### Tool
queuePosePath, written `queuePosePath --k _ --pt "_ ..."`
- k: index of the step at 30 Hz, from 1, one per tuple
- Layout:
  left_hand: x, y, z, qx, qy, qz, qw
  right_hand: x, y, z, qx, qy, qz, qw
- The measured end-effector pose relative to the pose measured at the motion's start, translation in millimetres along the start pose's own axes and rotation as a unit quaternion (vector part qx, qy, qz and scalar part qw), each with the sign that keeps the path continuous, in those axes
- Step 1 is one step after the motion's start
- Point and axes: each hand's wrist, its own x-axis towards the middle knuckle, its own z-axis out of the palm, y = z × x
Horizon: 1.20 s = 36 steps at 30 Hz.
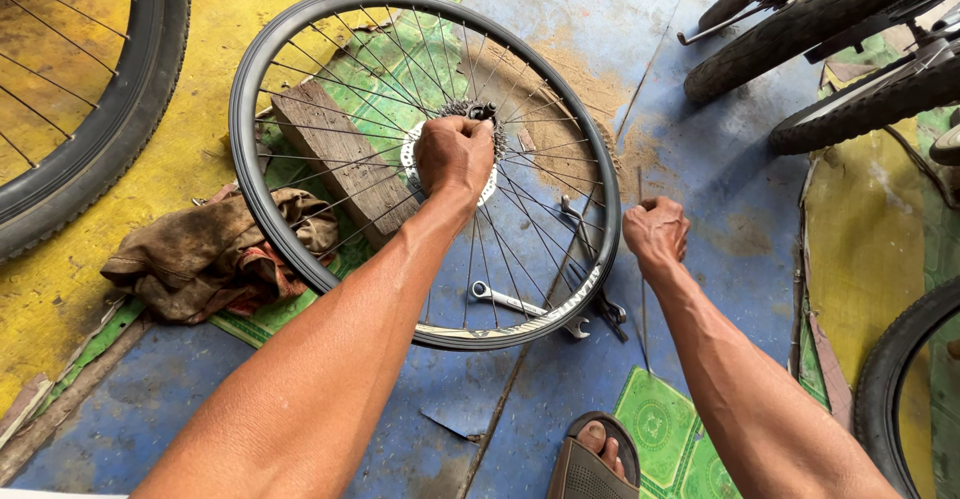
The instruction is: The person works on a bicycle wheel, adjusting the hub and spokes by hand and using a hammer to tap the hub area. They retrieve a hammer from a tool basket and later handle a bicycle brake caliper, positioning it near the wheel.
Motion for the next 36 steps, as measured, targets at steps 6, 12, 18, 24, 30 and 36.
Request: queuePosePath --k 6,12,18,24,30,36 --pt "-8.4 7.5 -4.6 0.004 0.043 0.083 0.996 -10.0 -54.3 12.9 0.090 0.008 -0.217 0.972" --pt "-7.7 27.5 -19.3 0.002 0.091 0.192 0.977 -40.5 -146.3 11.2 0.146 -0.023 -0.247 0.958" --pt "1.9 61.5 -55.3 0.037 0.082 0.066 0.994 -36.4 -221.6 22.8 0.208 0.092 -0.484 0.845" --pt "15.0 94.8 -88.8 0.017 0.114 0.050 0.992 -48.4 -281.1 17.6 0.281 -0.079 -0.384 0.876" --pt "1.1 134.8 -119.2 0.001 0.129 0.026 0.991 -68.7 -321.6 -15.9 0.273 -0.172 -0.365 0.873" --pt "-32.5 193.2 -161.1 -0.028 0.131 -0.060 0.989 -86.0 -349.0 -68.9 0.189 -0.238 -0.350 0.886"
